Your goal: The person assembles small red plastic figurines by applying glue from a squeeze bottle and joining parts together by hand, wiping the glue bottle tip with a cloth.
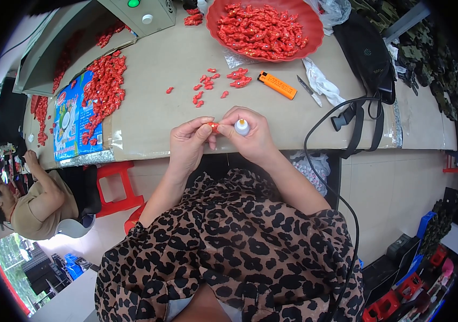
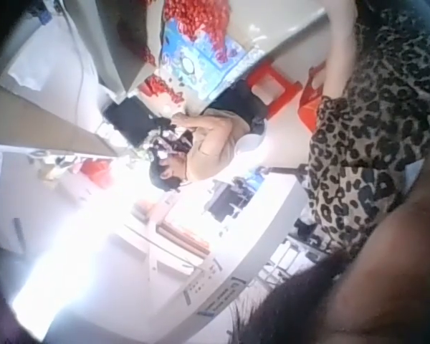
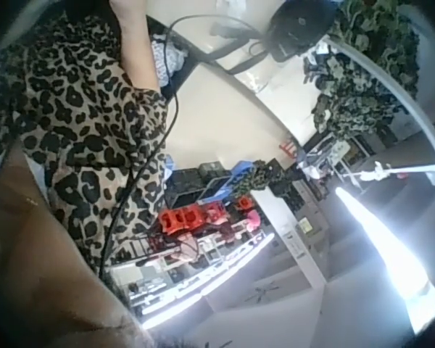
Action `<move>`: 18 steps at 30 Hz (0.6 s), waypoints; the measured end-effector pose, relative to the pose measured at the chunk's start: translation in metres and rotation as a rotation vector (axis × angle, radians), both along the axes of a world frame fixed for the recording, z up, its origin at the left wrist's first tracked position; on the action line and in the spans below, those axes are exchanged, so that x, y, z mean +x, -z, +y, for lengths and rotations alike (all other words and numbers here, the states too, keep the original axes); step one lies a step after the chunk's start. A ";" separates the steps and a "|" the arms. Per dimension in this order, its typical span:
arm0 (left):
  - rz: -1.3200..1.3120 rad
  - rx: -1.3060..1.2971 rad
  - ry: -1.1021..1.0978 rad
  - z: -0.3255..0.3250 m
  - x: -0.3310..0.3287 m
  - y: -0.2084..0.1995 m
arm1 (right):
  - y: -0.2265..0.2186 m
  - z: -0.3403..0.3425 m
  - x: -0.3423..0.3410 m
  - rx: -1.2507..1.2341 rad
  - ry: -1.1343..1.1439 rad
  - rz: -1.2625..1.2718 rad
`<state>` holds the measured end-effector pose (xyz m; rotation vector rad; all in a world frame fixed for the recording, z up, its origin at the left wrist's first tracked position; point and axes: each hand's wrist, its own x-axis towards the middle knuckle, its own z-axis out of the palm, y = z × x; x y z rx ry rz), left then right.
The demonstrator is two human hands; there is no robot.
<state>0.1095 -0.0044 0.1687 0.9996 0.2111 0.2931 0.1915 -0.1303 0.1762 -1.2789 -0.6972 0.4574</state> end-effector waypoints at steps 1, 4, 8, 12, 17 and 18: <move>-0.001 -0.002 0.000 0.000 0.000 0.000 | 0.000 0.000 0.000 0.001 0.000 0.002; -0.001 -0.012 0.008 0.001 0.000 -0.001 | -0.001 0.000 0.000 0.004 0.009 0.011; -0.056 -0.005 0.005 0.001 -0.001 0.004 | -0.001 0.002 -0.001 0.058 0.055 0.021; -0.138 0.049 -0.040 0.001 -0.001 0.004 | -0.002 0.000 0.001 0.065 0.039 0.034; -0.137 0.115 -0.080 -0.003 -0.004 0.000 | 0.003 0.000 0.002 0.103 0.033 -0.035; -0.155 0.139 -0.071 -0.004 -0.004 -0.001 | 0.003 0.000 0.002 0.096 0.022 -0.037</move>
